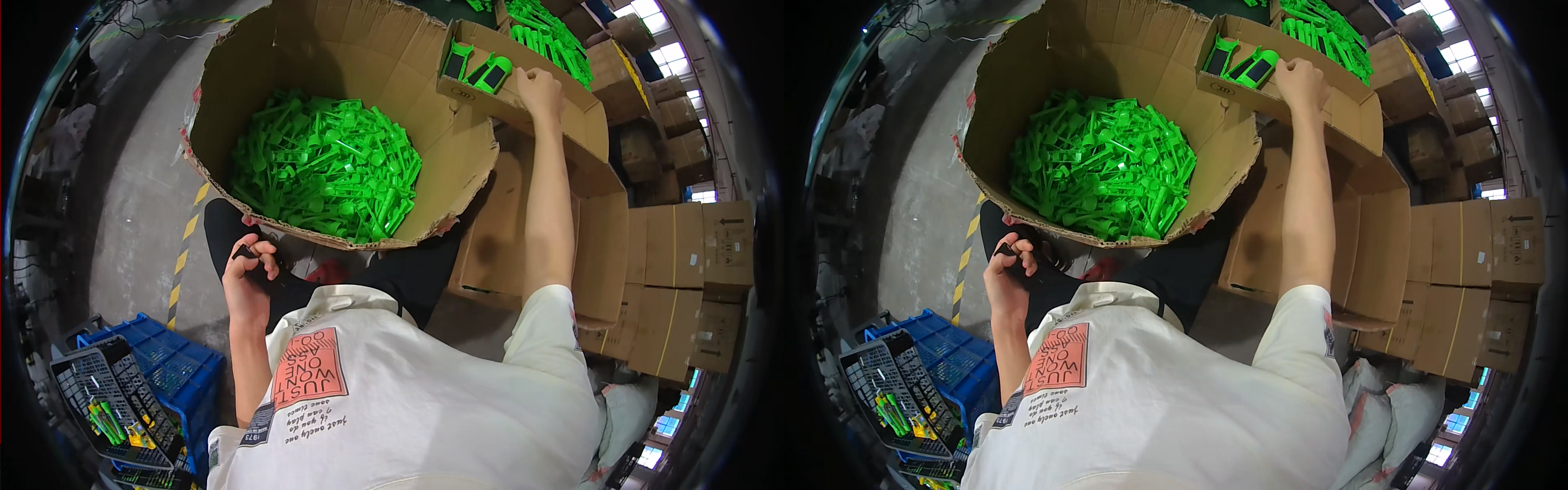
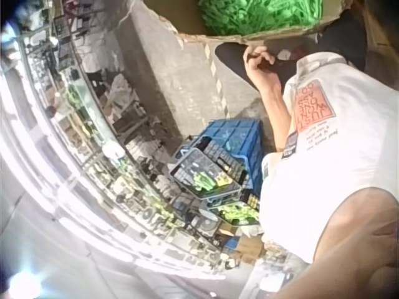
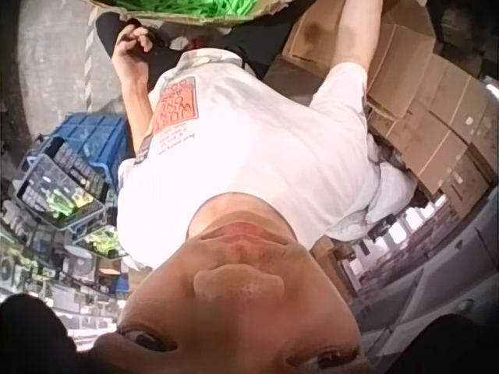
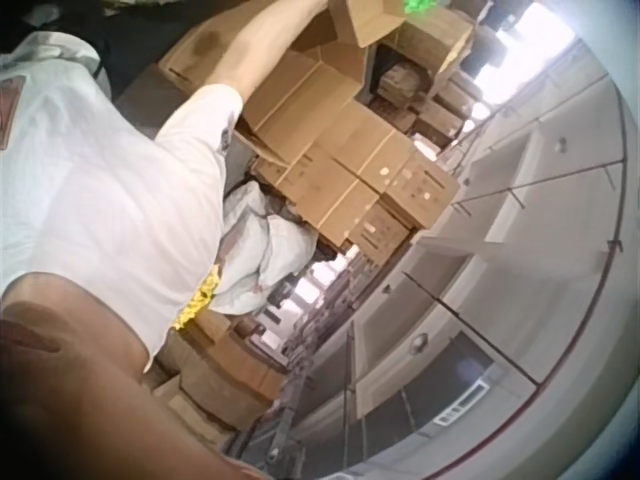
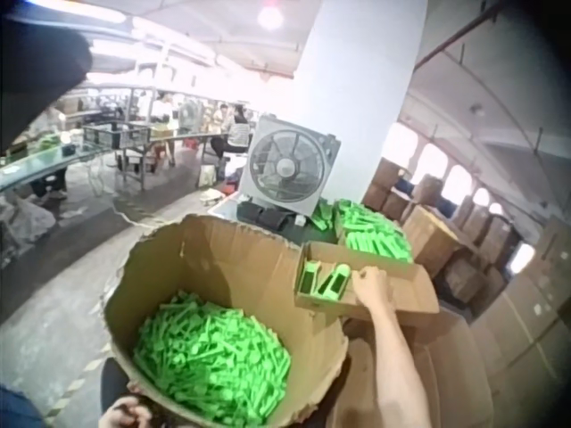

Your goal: Assembling and inspecting green plastic housings and electronic components on a factory assembly line.

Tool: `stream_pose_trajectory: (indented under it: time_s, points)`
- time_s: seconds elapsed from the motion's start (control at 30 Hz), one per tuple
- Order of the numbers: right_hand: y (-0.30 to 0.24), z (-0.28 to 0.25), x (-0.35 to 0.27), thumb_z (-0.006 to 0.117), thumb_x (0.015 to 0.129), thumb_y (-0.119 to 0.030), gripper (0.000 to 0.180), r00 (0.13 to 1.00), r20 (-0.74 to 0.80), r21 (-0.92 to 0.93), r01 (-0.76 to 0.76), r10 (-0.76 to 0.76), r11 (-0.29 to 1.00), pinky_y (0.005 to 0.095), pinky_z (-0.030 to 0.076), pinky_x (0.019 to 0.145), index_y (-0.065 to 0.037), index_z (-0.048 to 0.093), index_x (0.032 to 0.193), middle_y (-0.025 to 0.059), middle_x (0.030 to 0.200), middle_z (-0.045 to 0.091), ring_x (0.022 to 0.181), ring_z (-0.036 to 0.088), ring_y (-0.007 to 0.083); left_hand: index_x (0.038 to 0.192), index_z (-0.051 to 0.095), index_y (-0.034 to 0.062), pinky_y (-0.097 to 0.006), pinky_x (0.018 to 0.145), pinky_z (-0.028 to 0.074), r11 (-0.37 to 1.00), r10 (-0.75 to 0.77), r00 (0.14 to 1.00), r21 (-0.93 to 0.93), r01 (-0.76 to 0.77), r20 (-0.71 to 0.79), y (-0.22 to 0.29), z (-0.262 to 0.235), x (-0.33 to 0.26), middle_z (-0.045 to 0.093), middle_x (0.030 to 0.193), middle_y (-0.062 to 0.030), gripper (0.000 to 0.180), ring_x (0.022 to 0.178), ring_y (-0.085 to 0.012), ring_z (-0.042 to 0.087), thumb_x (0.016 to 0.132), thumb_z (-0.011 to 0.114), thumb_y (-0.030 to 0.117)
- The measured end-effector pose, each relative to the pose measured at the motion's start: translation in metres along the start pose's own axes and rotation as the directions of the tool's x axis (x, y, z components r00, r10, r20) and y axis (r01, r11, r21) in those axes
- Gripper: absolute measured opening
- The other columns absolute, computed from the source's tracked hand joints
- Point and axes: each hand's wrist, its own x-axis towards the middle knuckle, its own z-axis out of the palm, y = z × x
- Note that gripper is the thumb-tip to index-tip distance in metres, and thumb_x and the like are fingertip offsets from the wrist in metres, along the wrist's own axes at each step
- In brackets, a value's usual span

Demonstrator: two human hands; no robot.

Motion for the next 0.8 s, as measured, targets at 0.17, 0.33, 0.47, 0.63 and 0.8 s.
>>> stream_pose_trajectory:
  time_s: [0.17, 0.33, 0.47, 0.63, 0.8]
  points:
    - [0.017, -0.004, -0.032, 0.063, 0.083, -0.032, 0.023, 0.964, -0.226, 0.228, 0.193, -0.141, 0.954, 0.0393, 0.052, 0.073, -0.011, 0.072, 0.086, 0.0106, 0.084, 0.071, 0.08, 0.068, 0.0278, 0.11, 0.05, -0.0027, -0.03, 0.067, 0.044, 0.998, 0.039, 0.999, -0.048, -0.039, -0.007, 0.003, -0.026, 0.004, 0.059, 0.095, -0.0159, 0.041, 0.075, -0.0202, 0.053, 0.069, 0.043, 0.0]
    - [-0.033, 0.006, -0.092, 0.067, 0.081, -0.019, 0.007, 0.789, -0.384, 0.32, 0.601, -0.48, 0.732, 0.0355, 0.051, 0.057, -0.012, 0.068, 0.079, 0.0069, 0.071, 0.066, 0.063, 0.065, 0.0248, 0.12, 0.048, -0.0062, -0.042, 0.102, 0.047, 0.996, -0.026, 1.0, 0.087, 0.025, 0.008, 0.0, -0.011, 0.008, 0.06, 0.117, -0.0217, 0.042, 0.112, -0.0305, 0.059, 0.078, 0.045, -0.012]
    - [-0.088, 0.051, -0.109, 0.056, 0.085, -0.031, 0.024, 0.614, 0.208, 0.294, 0.703, -0.761, 0.647, 0.0445, 0.052, 0.068, -0.01, 0.067, 0.083, 0.013, 0.078, 0.067, 0.076, 0.066, 0.0315, 0.113, 0.055, -0.005, -0.041, 0.095, 0.052, 0.969, -0.129, 0.988, 0.222, 0.108, 0.08, -0.006, -0.012, 0.011, 0.062, 0.112, -0.019, 0.023, 0.105, -0.0281, 0.063, 0.091, 0.054, -0.001]
    - [-0.134, 0.196, -0.112, 0.055, 0.08, -0.021, 0.028, 0.313, 0.737, 0.215, 0.732, -0.599, 0.646, 0.0458, 0.053, 0.08, -0.006, 0.069, 0.099, 0.0201, 0.1, 0.068, 0.093, 0.066, 0.036, 0.104, 0.061, -0.0033, -0.035, 0.08, 0.056, 0.928, -0.101, 0.977, 0.335, 0.16, -0.188, -0.012, -0.058, 0.016, 0.065, 0.094, -0.0132, 0.017, 0.087, -0.0231, 0.066, 0.088, 0.061, 0.002]
    - [-0.15, 0.315, -0.172, 0.057, 0.077, -0.016, 0.029, 0.204, 0.863, 0.213, 0.683, -0.462, 0.699, 0.0447, 0.052, 0.084, -0.004, 0.069, 0.101, 0.0193, 0.109, 0.067, 0.101, 0.064, 0.0351, 0.08, 0.062, 0.0048, -0.025, 0.052, 0.041, 0.886, -0.029, 0.947, 0.43, 0.172, -0.32, 0.004, -0.091, 0.005, 0.06, 0.071, -0.0025, 0.008, 0.056, -0.0122, 0.054, 0.083, 0.069, 0.004]
